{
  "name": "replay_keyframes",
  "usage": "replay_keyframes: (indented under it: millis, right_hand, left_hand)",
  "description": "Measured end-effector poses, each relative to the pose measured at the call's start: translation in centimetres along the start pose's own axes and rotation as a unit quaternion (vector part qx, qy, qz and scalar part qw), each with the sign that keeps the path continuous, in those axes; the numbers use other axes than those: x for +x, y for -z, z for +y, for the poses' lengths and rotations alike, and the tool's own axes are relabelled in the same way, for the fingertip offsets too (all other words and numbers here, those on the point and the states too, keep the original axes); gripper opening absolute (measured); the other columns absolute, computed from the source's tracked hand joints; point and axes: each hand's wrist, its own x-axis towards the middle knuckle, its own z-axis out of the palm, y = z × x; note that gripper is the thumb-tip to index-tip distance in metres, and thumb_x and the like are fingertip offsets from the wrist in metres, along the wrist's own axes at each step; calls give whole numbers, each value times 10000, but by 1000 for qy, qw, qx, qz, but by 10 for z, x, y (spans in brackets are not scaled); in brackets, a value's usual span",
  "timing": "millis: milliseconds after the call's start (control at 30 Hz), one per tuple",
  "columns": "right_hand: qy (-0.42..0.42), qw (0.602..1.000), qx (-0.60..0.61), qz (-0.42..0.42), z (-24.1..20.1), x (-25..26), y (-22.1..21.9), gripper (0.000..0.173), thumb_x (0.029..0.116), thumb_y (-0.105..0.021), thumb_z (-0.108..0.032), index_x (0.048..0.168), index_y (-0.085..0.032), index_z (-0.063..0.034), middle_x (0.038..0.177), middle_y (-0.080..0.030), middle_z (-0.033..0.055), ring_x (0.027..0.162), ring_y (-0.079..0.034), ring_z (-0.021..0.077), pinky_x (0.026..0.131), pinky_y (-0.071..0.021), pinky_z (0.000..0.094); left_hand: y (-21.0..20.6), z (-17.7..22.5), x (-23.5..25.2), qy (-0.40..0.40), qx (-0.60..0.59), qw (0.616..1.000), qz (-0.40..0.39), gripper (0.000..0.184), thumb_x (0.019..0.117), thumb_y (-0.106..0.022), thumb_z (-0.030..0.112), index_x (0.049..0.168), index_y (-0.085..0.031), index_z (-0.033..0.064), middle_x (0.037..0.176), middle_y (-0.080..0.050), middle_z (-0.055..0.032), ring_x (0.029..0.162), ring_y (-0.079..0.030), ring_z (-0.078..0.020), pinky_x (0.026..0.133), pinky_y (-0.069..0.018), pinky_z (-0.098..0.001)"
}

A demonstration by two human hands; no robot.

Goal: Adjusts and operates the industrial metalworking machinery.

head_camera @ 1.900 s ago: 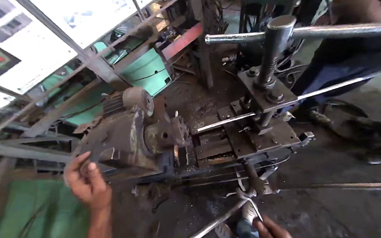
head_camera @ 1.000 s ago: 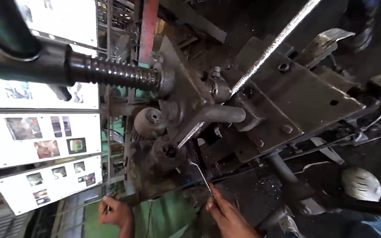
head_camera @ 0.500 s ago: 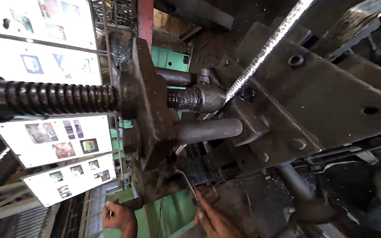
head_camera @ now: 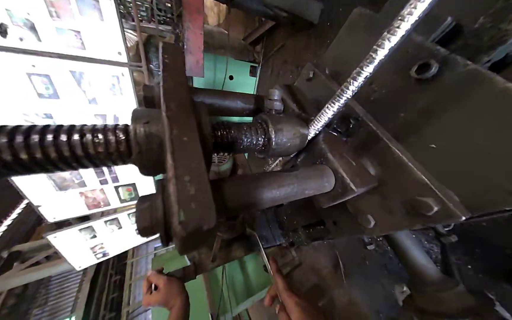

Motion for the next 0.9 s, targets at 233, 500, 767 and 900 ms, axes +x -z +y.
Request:
replay_keyframes:
  millis: [233,500,767,900]
  right_hand:
    - [18,998,-2,56,3,4,2,832,1007,-473,-46,1656,45,-91,1202,-681,96,899,-703,228,826,-599,440]
    - [3,1000,-13,10,3,3,2,816,1017,-467,-62,1659,34,-106,1216,-684,107,902,-708,257,818,-592,477]
    - [0,997,-69,31,2,0,0,820,1015,-485,-88,1663,17,-113,1244,-693,80,944,-718,260,859,-591,490]
    - [25,993,-104,40,0,-4,-3,865,991,-534,-65,1660,14,-89,1319,-676,94,1001,-726,281,892,-592,502]
  left_hand:
    - [-3,-4,1,-7,-15,1000,6,348,1053,-480,143,810,-647,-41,729,-614,-40,694,-609,-73,705,-533,-261]
    - [-3,-2,-1,-22,-27,999,16,339,1039,-483,107,764,-621,-35,704,-595,-33,672,-603,-68,683,-531,-253]
    - [-4,-7,0,-37,-36,999,18,333,1029,-482,92,747,-615,-24,686,-582,-21,657,-596,-62,665,-524,-244]
    - [-1,-5,-1,-25,-24,999,10,347,1044,-483,119,787,-644,-49,701,-586,-40,671,-587,-68,682,-519,-251]
